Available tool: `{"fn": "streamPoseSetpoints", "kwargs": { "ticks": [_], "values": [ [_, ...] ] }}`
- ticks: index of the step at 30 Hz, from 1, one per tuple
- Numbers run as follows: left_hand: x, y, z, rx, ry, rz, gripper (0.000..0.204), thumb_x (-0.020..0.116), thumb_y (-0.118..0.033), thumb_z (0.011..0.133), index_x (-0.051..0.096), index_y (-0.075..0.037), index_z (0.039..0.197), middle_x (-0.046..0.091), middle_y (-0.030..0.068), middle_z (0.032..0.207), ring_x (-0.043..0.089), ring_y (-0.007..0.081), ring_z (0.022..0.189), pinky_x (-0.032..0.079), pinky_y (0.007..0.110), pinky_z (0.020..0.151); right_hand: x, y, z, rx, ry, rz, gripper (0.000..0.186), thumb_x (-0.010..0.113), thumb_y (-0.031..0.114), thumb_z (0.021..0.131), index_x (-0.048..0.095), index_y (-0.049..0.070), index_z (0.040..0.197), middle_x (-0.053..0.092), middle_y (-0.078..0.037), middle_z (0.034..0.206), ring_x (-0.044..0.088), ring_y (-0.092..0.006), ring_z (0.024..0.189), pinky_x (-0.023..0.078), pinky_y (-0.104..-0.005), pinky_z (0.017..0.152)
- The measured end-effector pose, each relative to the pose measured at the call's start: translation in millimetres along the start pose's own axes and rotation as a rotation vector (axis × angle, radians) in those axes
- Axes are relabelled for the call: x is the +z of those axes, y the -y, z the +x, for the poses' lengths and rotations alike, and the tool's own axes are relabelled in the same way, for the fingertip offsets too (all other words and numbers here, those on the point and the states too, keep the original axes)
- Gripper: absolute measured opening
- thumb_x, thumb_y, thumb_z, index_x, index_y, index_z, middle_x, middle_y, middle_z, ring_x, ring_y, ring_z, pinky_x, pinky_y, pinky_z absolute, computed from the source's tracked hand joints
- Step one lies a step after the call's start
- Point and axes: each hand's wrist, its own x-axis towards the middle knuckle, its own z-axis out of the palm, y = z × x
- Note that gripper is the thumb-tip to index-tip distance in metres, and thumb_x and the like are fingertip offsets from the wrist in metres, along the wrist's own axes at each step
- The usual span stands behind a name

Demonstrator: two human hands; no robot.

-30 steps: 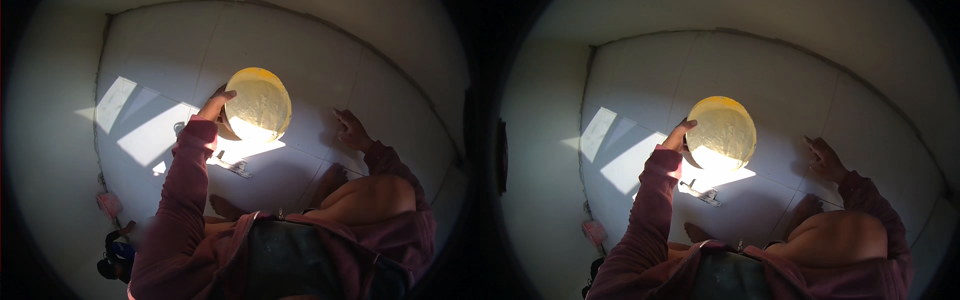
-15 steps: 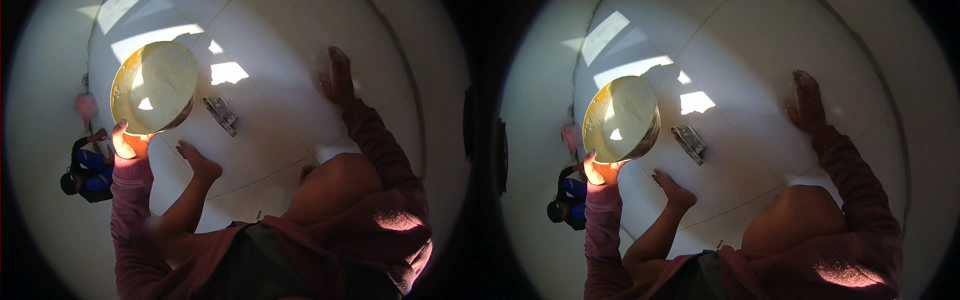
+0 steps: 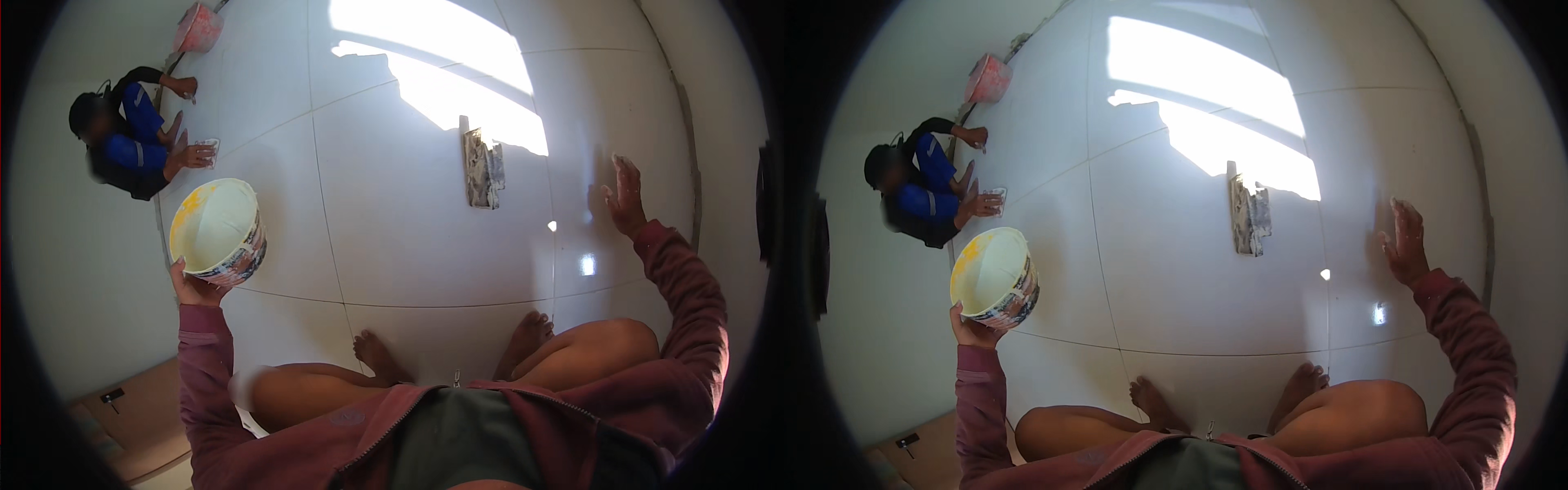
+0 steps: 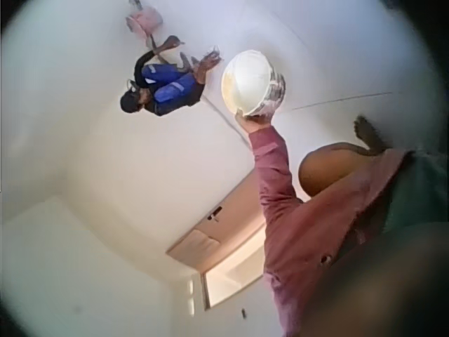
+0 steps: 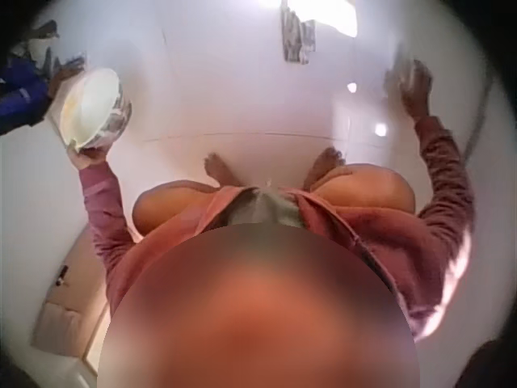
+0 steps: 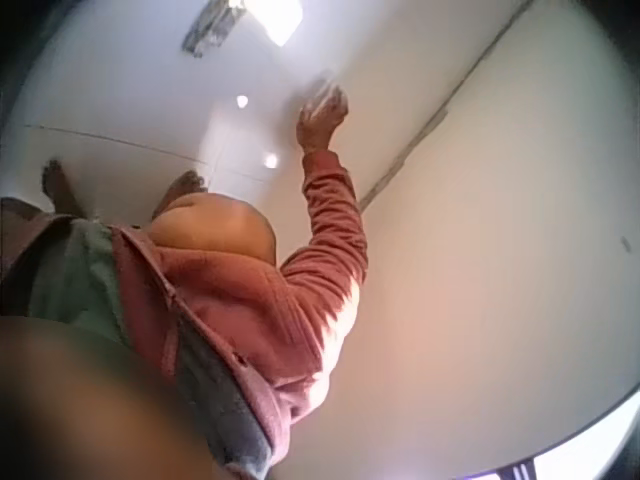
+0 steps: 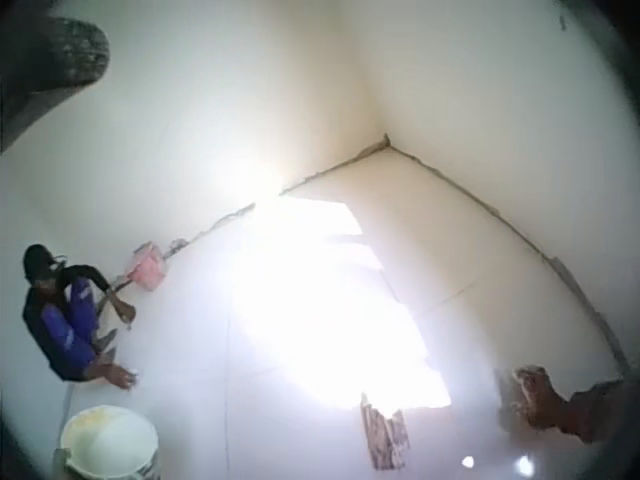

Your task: Applying grout to the joints of floor tiles using a spreader.

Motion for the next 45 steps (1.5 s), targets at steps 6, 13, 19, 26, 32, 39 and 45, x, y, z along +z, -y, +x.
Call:
{"fn": "streamPoseSetpoints", "kwargs": {
  "ticks": [6, 13, 19, 26, 32, 39, 45],
  "values": [
    [-112.6, 40.0, 88.8, -0.170, 0.078, 0.193, 0.062, 0.052, -0.040, 0.070, 0.043, -0.009, 0.122, 0.051, 0.0123, 0.115, 0.053, 0.0273, 0.101, 0.048, 0.044, 0.074, 31.7, 106.8, 109.6, 0.374, 0.851, 0.301, 0.055, 0.049, 0.009, 0.078, 0.028, -0.001, 0.127, 0.052, -0.017, 0.091, 0.055, -0.0224, 0.075, 0.047, -0.0351, 0.068],
    [-171.1, 147.4, 103.3, 0.189, -0.001, 0.018, 0.064, 0.053, -0.011, 0.071, 0.032, -0.002, 0.131, 0.044, 0.0119, 0.121, 0.044, 0.0207, 0.109, 0.035, 0.030, 0.094, 121.7, 178.3, 83.2, 1.068, 0.364, 0.642, 0.048, 0.040, 0.013, 0.084, 0.027, 0.011, 0.130, 0.054, -0.012, 0.093, 0.055, -0.0219, 0.069, 0.046, -0.0378, 0.057],
    [-198.8, 168.3, 101.4, 0.176, 0.024, -0.055, 0.069, 0.059, -0.009, 0.071, 0.029, -0.001, 0.133, 0.042, 0.0124, 0.123, 0.043, 0.0198, 0.110, 0.035, 0.029, 0.094, 172.1, 203.7, 57.3, 0.859, 0.167, 1.025, 0.024, 0.037, 0.026, 0.088, 0.050, 0.013, 0.103, 0.057, -0.008, 0.088, 0.057, -0.0235, 0.072, 0.049, -0.0397, 0.062],
    [-190.3, 150.1, 103.9, 0.318, 0.070, 0.172, 0.069, 0.068, -0.018, 0.067, 0.038, 0.001, 0.126, 0.052, 0.0146, 0.105, 0.053, 0.0198, 0.095, 0.044, 0.030, 0.082, 183.5, 259.7, 105.4, 0.938, -0.028, 1.225, 0.029, 0.045, 0.022, 0.084, 0.051, 0.000, 0.102, 0.059, -0.012, 0.088, 0.059, -0.0228, 0.074, 0.050, -0.0372, 0.063],
    [-185.7, 153.1, 110.0, 0.363, 0.088, 0.217, 0.064, 0.067, -0.018, 0.068, 0.041, 0.002, 0.124, 0.055, 0.0146, 0.101, 0.054, 0.0185, 0.092, 0.044, 0.029, 0.081, 201.4, 308.0, 136.6, 0.628, 0.079, 0.492, 0.054, 0.057, 0.022, 0.075, 0.042, -0.006, 0.118, 0.056, -0.019, 0.106, 0.057, -0.0251, 0.092, 0.045, -0.0318, 0.079],
    [-181.1, 175.0, 126.0, 0.418, -0.052, 0.273, 0.051, 0.064, -0.024, 0.072, 0.051, -0.011, 0.120, 0.046, 0.0107, 0.090, 0.046, 0.0181, 0.083, 0.040, 0.029, 0.076, 166.5, 439.6, 81.6, 0.555, 0.706, 1.482, 0.042, 0.044, 0.015, 0.082, 0.040, 0.004, 0.123, 0.054, -0.008, 0.101, 0.052, -0.0164, 0.090, 0.043, -0.0282, 0.077],
    [-164.4, 163.3, 122.6, 0.537, -0.076, 0.444, 0.049, 0.066, -0.031, 0.070, 0.056, -0.011, 0.114, 0.048, 0.0142, 0.095, 0.050, 0.0220, 0.088, 0.042, 0.031, 0.079, 166.9, 540.4, 66.6, -0.281, 1.042, 0.763, 0.033, 0.043, 0.017, 0.087, 0.045, 0.001, 0.115, 0.053, -0.009, 0.101, 0.050, -0.0161, 0.091, 0.040, -0.0272, 0.080]
  ]
}}
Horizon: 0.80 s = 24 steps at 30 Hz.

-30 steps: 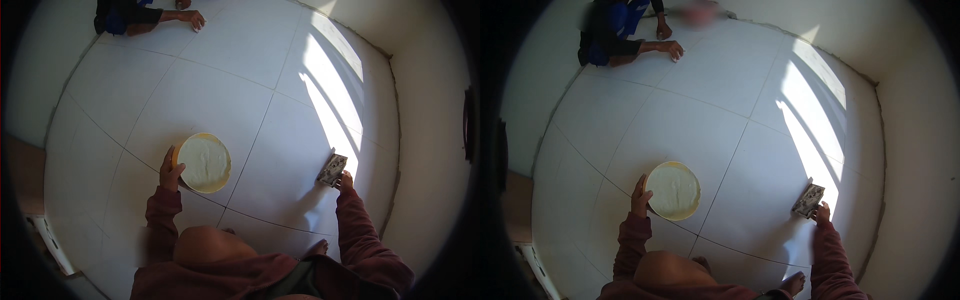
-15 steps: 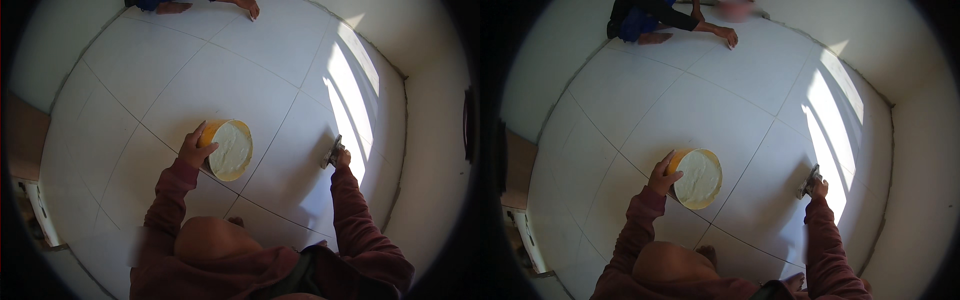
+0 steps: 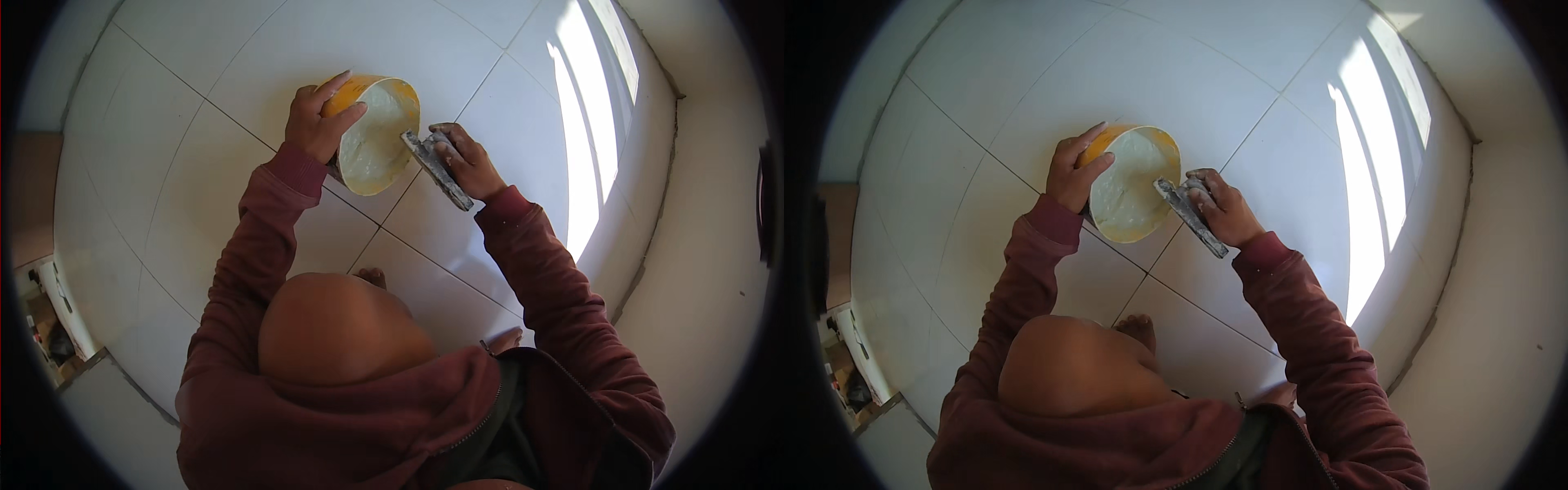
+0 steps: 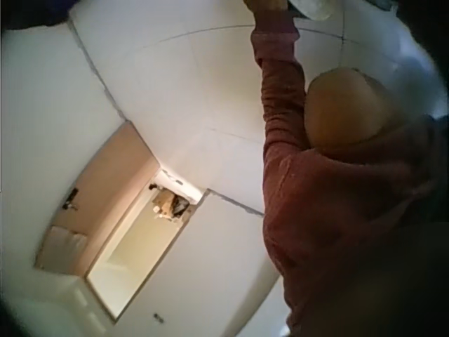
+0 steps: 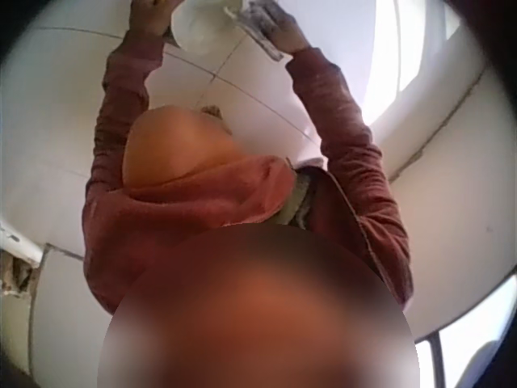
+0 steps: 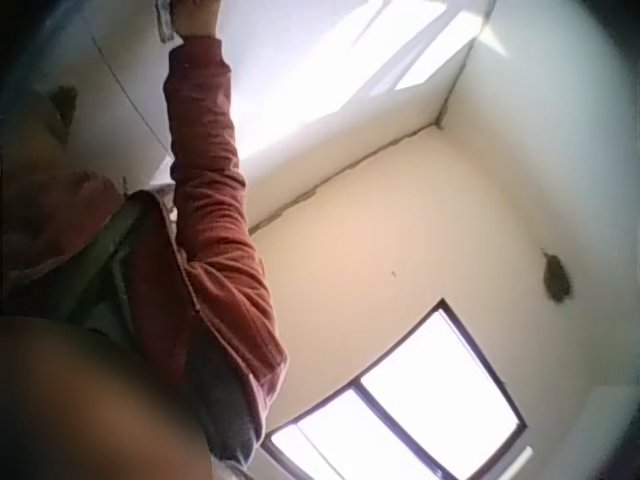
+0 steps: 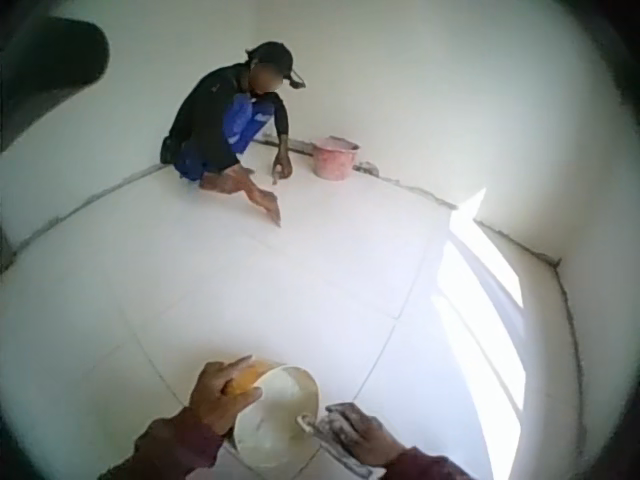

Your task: Applying grout to the joints of floor tiles using a spreader.

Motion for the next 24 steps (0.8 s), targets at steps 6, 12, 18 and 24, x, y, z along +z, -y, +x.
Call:
{"fn": "streamPoseSetpoints", "kwargs": {
  "ticks": [6, 12, 18, 24],
  "values": [
    [13.0, -16.4, 14.5, -0.149, -0.043, 0.150, 0.057, 0.064, -0.046, 0.067, 0.057, -0.014, 0.113, 0.049, 0.0158, 0.100, 0.050, 0.0278, 0.095, 0.041, 0.036, 0.084, 20.9, 11.3, 13.1, -0.075, 0.191, -0.113, 0.030, 0.047, 0.020, 0.087, 0.049, -0.001, 0.109, 0.059, -0.009, 0.085, 0.055, -0.0191, 0.075, 0.044, -0.0316, 0.072],
    [13.8, -18.1, 18.9, -0.183, 0.025, 0.151, 0.057, 0.064, -0.049, 0.065, 0.059, -0.017, 0.111, 0.049, 0.0149, 0.101, 0.047, 0.0286, 0.101, 0.039, 0.038, 0.087, 28.7, 6.8, 25.7, 0.078, 0.118, -0.065, 0.029, 0.046, 0.020, 0.088, 0.054, -0.002, 0.106, 0.059, -0.006, 0.090, 0.054, -0.0119, 0.080, 0.043, -0.0263, 0.074],
    [14.7, -17.9, 26.6, -0.138, -0.028, 0.093, 0.056, 0.065, -0.044, 0.066, 0.059, -0.008, 0.109, 0.061, 0.0150, 0.088, 0.058, 0.0267, 0.086, 0.045, 0.035, 0.078, 21.3, -1.1, 2.0, 0.418, 0.258, 0.660, 0.036, 0.048, 0.022, 0.088, 0.050, -0.002, 0.115, 0.058, -0.006, 0.100, 0.055, -0.0104, 0.084, 0.044, -0.0233, 0.076],
    [11.6, -8.4, 31.9, -0.226, 0.008, -0.293, 0.049, 0.065, -0.027, 0.073, 0.055, 0.005, 0.109, 0.063, 0.0104, 0.092, 0.060, 0.0142, 0.080, 0.045, 0.024, 0.074, -13.6, -33.9, -55.5, 0.323, 0.258, 1.267, 0.053, 0.046, 0.008, 0.061, 0.049, -0.004, 0.113, 0.057, -0.012, 0.102, 0.056, -0.0216, 0.090, 0.045, -0.0309, 0.080]
  ]
}}
